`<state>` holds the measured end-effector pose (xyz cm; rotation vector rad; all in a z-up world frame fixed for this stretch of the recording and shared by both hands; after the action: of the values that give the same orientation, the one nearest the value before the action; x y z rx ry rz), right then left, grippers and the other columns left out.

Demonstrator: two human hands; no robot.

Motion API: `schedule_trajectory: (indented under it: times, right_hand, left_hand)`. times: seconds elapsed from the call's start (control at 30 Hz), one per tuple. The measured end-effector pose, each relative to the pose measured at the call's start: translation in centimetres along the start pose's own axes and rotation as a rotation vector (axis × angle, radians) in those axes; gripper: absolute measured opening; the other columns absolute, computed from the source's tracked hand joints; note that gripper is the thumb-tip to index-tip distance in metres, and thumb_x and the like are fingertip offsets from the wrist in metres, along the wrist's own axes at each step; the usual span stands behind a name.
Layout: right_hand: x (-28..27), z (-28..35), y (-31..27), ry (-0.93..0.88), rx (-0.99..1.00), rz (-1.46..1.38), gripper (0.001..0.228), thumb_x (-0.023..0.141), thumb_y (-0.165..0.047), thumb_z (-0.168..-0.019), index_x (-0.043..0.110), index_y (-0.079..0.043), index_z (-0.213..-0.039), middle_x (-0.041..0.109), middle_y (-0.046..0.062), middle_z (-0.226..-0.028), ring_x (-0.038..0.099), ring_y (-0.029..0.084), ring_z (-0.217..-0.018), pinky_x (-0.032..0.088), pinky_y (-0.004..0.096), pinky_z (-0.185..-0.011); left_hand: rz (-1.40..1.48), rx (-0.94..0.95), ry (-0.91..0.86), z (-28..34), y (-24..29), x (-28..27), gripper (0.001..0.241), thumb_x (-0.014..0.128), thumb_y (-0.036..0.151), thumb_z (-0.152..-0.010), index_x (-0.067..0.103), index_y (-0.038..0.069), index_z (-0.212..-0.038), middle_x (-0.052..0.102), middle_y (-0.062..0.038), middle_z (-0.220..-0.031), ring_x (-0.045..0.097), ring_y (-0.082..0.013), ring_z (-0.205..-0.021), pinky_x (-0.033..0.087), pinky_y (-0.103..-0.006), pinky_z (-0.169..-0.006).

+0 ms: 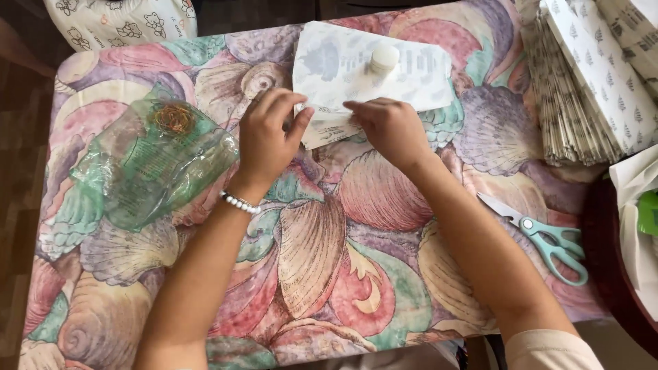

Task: Folding and cutting paper sheets to prepare paper bags.

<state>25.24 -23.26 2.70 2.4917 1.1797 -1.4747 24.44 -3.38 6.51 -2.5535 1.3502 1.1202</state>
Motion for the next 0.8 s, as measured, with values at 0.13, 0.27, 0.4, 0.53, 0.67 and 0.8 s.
schedule_trajectory:
  times: [0.13,0.27,0.4,0.53,0.67,0.8]
  right_hand:
    - [-0.5,-0.1,2.0,0.076,0.165,-0.218,0.029,0.08,-0.005,-0.092,0.08,-0.017,-0.119,0.079,0.002,-0.087,0.077,0.022,-0.084,0.061,0.035,-0.081]
    - [-0.8,0.2,1.9,0.087,0.279,-0.34,0.026,0.08,-0.004,-0.093,0.08,-0.013,-0.117,0.078,0.008,-0.087,0.076,0.025,-0.084,0.061,0.039,-0.084]
    - [-1.4,-0.3,0.7,0.087,0.255,-0.361,0.023,0.078,0.001,-0.094,0.079,-0.004,-0.116,0.076,0.018,-0.089,0.076,0.035,-0.087,0.061,0.048,-0.084]
    - [-0.9,-0.2,0.8,0.096,0.281,-0.388,0.025,0.077,0.003,-0.094,0.079,-0.004,-0.118,0.076,0.02,-0.091,0.076,0.037,-0.088,0.06,0.049,-0.086]
    - [-1.4,-0.2,0.8,0.121,0.293,-0.391,0.013,0.077,0.003,-0.095,0.073,-0.006,-0.103,0.076,0.01,-0.089,0.074,0.025,-0.086,0.062,0.038,-0.081]
    - [-1.4,-0.4,-0.5,0.154,0.121,-0.316,0.018,0.069,0.014,-0.091,0.077,-0.002,-0.09,0.075,0.016,-0.088,0.075,0.035,-0.084,0.06,0.045,-0.079]
  left_hand:
    - [0.062,-0.025,0.111,0.8,-0.4,1.0,0.035,0.067,0.042,-0.103,0.062,0.008,-0.105,0.055,-0.008,-0.097,0.06,-0.0234,-0.088,0.052,-0.036,-0.078]
    - [-0.005,0.014,-0.023,1.7,0.8,1.7,0.047,0.07,0.048,-0.098,0.058,0.008,-0.118,0.055,-0.01,-0.105,0.063,-0.0316,-0.094,0.053,-0.0423,-0.079]
    - [-0.244,0.105,-0.202,2.6,0.1,3.5,0.036,0.057,0.039,-0.105,0.066,0.016,-0.131,0.062,-0.005,-0.111,0.064,-0.0278,-0.101,0.051,-0.0418,-0.079]
    - [-0.211,0.034,-0.189,2.7,-0.4,3.9,0.036,0.061,0.043,-0.103,0.068,0.013,-0.122,0.061,-0.004,-0.108,0.064,-0.0272,-0.099,0.05,-0.0407,-0.081]
    - [-0.228,0.054,-0.228,1.8,1.3,3.2,0.019,0.073,0.025,-0.094,0.075,0.012,-0.107,0.07,-0.005,-0.102,0.066,-0.0265,-0.098,0.052,-0.0431,-0.087]
    - [-0.352,0.134,-0.227,2.3,1.5,4.3,0.015,0.066,0.027,-0.099,0.076,0.017,-0.095,0.065,0.0,-0.086,0.067,-0.0187,-0.087,0.051,-0.0387,-0.084]
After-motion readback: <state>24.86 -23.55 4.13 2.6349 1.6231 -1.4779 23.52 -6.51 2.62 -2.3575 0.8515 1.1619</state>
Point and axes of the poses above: each hand's wrist, its own z-axis away from the middle knuckle, its own x-axis out of the palm, y = z × x, the point moved 8 cm from there along -z, towards the middle knuckle
